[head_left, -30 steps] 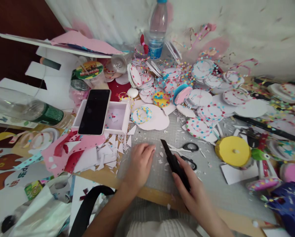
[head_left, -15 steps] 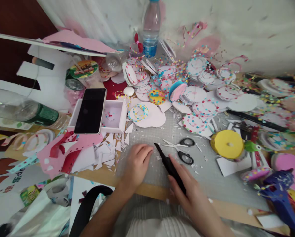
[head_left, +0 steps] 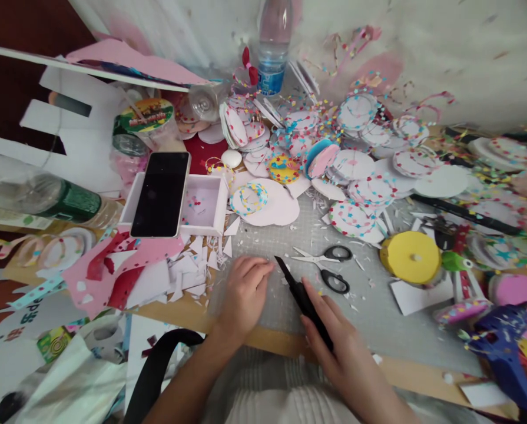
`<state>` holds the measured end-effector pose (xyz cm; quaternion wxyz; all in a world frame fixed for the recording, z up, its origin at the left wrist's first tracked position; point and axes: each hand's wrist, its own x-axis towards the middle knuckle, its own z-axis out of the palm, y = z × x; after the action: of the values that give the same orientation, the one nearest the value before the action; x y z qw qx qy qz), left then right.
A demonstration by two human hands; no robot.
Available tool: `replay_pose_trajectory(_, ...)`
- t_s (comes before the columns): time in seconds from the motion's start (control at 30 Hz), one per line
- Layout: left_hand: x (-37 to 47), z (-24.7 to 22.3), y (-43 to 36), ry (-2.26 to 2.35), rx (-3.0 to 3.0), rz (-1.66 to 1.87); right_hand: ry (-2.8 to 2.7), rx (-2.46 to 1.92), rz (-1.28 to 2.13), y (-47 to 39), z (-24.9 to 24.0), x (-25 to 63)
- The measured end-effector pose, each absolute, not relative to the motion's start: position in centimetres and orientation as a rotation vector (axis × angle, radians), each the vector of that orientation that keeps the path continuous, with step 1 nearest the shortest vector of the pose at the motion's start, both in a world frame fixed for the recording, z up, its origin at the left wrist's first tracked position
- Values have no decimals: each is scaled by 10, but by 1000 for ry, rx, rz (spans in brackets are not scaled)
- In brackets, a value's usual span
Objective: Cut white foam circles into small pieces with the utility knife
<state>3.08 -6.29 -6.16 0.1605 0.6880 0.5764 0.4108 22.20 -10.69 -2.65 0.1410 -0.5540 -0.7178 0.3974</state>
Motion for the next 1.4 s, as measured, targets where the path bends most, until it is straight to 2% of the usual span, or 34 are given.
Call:
replay_pose_trajectory(0.67, 32, -59, -62, 1611, 1960, 1117, -2153, -1628, 1035, -104, -28, 214)
replay_pose_trajectory(1.23, 33, -60, -59, 1631, 1904, 1218, -2135, -1637, 1121, -108, -25, 219)
replay_pose_trajectory(1.4, 31, -53, -60, 1591, 1736, 1299, -2105, -1610, 992, -102, -24, 228)
